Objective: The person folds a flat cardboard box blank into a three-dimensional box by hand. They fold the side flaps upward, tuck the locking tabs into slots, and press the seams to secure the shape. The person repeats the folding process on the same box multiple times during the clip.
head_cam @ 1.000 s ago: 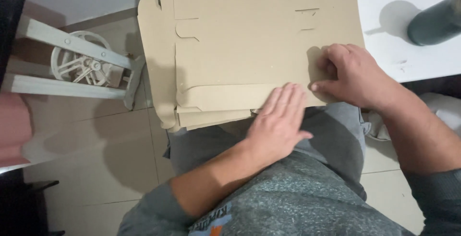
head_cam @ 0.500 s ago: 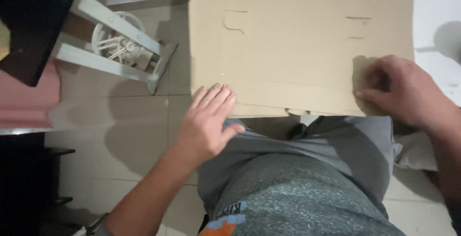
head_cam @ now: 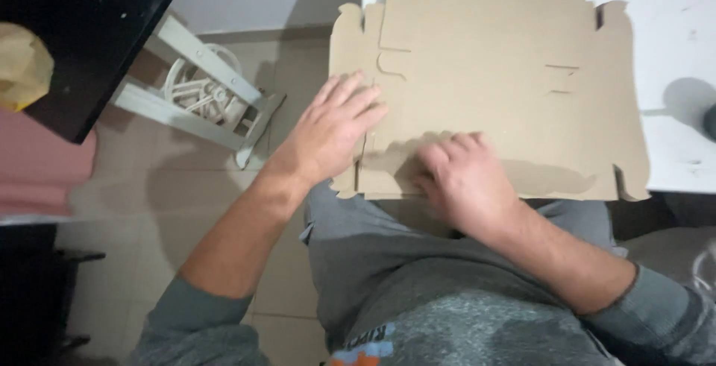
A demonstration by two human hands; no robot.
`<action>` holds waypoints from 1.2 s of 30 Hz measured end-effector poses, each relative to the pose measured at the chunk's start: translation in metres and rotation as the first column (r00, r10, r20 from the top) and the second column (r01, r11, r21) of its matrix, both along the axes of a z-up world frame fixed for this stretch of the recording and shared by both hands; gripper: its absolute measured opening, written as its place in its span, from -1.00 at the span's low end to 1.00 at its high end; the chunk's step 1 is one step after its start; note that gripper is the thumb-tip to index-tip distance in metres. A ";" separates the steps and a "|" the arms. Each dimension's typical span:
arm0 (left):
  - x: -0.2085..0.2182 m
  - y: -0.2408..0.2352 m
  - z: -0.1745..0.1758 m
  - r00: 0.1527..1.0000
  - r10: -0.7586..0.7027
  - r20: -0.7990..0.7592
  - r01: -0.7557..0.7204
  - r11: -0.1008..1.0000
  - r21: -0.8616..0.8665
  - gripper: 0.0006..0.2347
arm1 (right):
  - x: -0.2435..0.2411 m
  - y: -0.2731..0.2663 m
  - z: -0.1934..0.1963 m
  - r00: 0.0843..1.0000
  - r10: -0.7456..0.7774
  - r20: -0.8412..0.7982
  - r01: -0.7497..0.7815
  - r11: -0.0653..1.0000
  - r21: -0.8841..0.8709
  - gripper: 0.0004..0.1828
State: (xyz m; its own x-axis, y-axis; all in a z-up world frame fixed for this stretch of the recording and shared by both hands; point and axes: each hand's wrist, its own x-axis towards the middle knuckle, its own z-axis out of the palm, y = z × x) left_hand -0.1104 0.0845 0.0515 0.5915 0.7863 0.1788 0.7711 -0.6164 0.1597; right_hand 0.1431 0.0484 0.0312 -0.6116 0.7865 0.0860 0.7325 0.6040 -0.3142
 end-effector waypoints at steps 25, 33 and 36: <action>0.150 -0.047 -0.030 0.970 -0.244 0.019 0.241 0.965 0.099 -0.88 | 0.164 -0.020 0.003 0.996 0.080 0.044 -0.090 0.936 0.341 -0.48; 0.178 -0.031 -0.038 0.989 -0.143 0.042 0.143 0.990 0.014 -0.88 | 0.117 -0.046 0.040 0.992 -0.074 -0.101 0.087 0.989 0.124 -0.22; 0.182 -0.017 -0.042 0.990 -0.056 0.126 0.070 0.991 -0.110 -0.91 | 0.118 -0.012 0.013 0.988 -0.152 0.007 0.151 0.988 0.043 -0.59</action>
State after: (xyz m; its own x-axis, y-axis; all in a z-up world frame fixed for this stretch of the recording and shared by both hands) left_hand 0.0715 0.0677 0.0093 0.6195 0.7675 0.1646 0.7015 -0.6355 0.3225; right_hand 0.2609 0.0362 0.0442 -0.4866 0.8659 0.1157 0.8195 0.4983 -0.2829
